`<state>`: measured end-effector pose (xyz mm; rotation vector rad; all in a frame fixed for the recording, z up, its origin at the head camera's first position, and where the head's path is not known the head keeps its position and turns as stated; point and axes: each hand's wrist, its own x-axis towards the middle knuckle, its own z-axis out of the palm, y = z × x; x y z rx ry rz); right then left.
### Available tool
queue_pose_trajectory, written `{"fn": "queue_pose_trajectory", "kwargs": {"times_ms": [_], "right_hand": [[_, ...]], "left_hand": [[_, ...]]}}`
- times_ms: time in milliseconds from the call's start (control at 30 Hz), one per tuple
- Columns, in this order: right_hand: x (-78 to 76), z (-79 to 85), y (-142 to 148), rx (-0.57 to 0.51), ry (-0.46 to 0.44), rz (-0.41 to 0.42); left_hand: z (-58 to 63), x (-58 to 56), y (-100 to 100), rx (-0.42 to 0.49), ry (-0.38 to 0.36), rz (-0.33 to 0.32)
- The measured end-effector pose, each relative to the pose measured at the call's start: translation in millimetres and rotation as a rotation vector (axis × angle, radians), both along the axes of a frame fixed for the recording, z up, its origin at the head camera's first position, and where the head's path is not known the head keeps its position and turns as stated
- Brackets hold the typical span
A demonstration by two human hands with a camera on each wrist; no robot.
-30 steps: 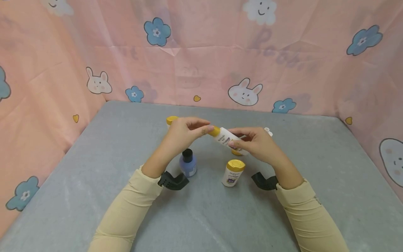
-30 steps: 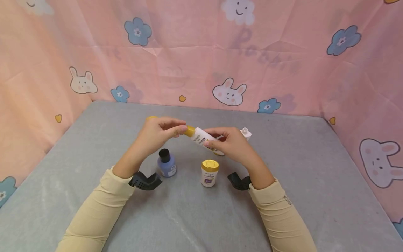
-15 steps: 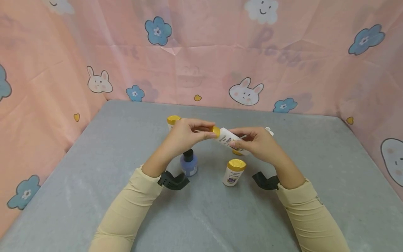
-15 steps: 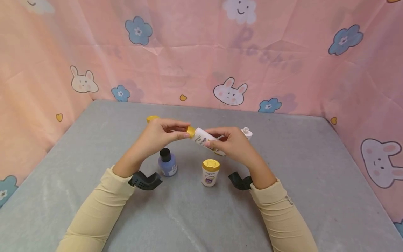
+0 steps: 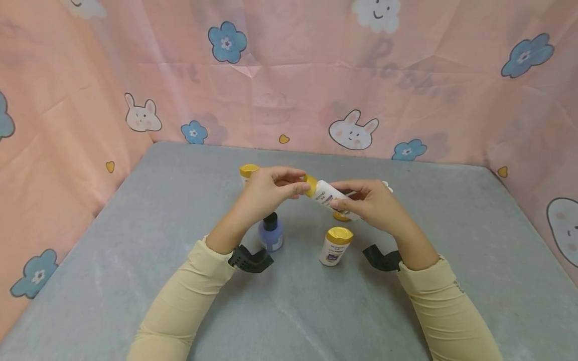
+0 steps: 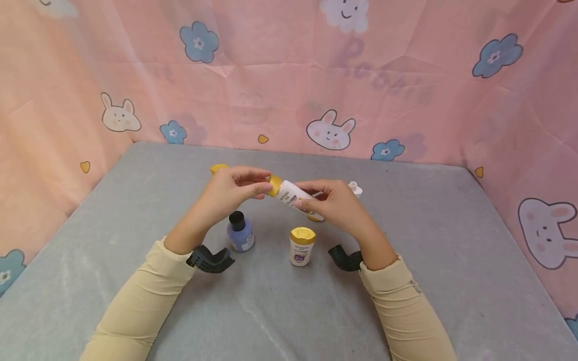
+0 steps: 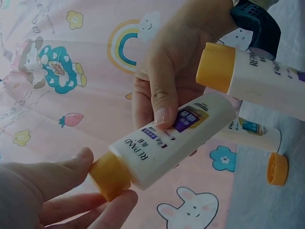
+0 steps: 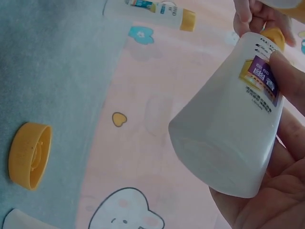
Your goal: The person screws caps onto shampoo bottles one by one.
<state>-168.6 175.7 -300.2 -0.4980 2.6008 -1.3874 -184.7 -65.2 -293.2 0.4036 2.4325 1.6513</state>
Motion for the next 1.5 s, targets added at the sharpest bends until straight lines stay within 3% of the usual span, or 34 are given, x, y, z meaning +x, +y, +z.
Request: {"fn": "queue_pose_trajectory", "kwargs": {"times_ms": [333,567,867,1300,1500], "right_hand": [[0.4,-0.3,1.8,-0.006,0.01,0.007],[-0.1,0.9,2.2,0.019,0.021,-0.014],[0.9,2.5,3.3,0.009,0.022,-0.017],[1.0,3.8,6.5,-0.074,-0.039,0.02],[0.9,5.4,6.8,-0.063,-0.047,0.014]], "left_hand": [[0.1,1.5,0.4,-0.023,0.096,-0.04],[1.9,2.4,-0.4,0.016,0.091,-0.038],[3.1,2.4,0.9,-0.021,0.1,-0.014],[3.6,4.0,-1.0,0.096,0.102,-0.079],[4.3,3.5,-2.5,0.102,0.116,-0.062]]}}
